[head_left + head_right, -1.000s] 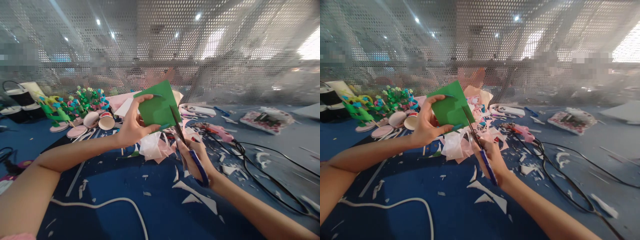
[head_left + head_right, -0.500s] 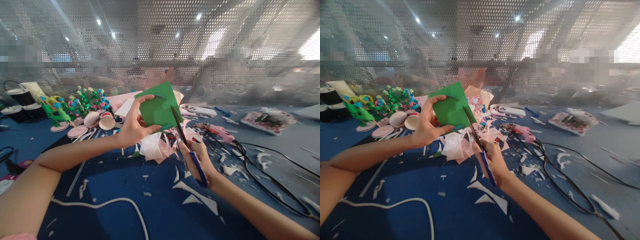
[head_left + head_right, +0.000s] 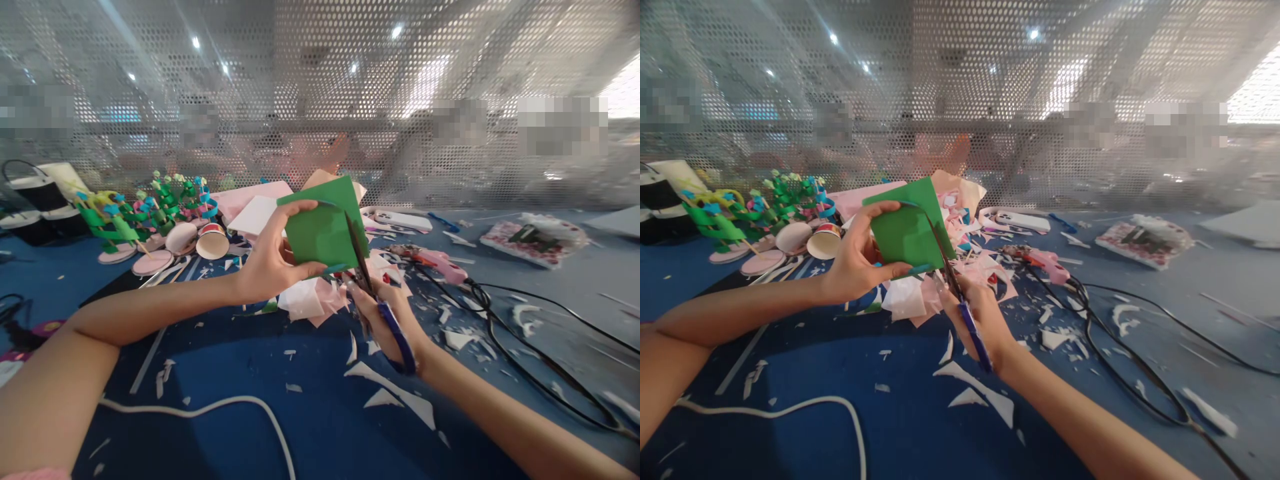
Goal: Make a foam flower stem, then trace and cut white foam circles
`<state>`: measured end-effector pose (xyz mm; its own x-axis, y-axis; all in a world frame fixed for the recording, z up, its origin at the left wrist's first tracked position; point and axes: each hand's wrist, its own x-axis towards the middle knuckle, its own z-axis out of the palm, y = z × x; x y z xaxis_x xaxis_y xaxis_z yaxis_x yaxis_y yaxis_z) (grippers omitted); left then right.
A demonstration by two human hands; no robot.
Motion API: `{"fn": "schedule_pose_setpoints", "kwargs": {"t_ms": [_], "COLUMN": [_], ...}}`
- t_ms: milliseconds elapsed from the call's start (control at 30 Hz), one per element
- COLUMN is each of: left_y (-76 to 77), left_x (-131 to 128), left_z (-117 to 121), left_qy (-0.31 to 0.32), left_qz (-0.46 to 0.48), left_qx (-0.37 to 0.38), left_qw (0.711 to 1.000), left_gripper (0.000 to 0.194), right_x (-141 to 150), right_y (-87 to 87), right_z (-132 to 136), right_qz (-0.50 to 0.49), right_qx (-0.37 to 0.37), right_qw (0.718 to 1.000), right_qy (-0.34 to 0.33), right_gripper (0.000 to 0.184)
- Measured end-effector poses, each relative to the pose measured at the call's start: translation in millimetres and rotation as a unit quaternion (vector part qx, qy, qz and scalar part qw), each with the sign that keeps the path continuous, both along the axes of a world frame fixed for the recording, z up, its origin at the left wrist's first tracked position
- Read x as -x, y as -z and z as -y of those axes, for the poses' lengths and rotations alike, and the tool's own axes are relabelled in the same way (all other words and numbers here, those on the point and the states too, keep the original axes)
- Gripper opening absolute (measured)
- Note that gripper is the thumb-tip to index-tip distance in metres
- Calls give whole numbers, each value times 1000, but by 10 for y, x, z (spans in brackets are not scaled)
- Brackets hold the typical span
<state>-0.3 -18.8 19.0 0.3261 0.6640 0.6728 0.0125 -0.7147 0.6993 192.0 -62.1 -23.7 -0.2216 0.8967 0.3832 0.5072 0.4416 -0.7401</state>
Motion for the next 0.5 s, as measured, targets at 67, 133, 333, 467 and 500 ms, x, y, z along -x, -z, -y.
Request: {"fn": "schedule_pose_setpoints", "kwargs": {"t_ms": [67, 133, 333, 467, 500], "left_y": [15, 27, 34, 30, 30], "left_x": [-5, -10, -30, -33, -32], "left_z": [21, 42, 85, 93, 93], "left_qy": [5, 11, 12, 12, 12], "left_qz": [0, 2, 15, 17, 18], "left_qx": [10, 17, 19, 17, 17], "left_qw": [1000, 1000, 1000, 1000, 1000], "left_gripper": [67, 67, 64, 65, 65], "right_x": [12, 26, 25, 19, 22], "right_y": [-17, -26, 26, 50, 50], "right_z": [13, 25, 18, 12, 15], "right_qz": [2, -1, -15, -18, -18], "right_qx": [1, 4, 12, 5, 2], "right_qw": [1000, 1000, 1000, 1000, 1000], "right_qy": [-1, 2, 7, 6, 5], "right_gripper": [32, 31, 27, 27, 28]}}
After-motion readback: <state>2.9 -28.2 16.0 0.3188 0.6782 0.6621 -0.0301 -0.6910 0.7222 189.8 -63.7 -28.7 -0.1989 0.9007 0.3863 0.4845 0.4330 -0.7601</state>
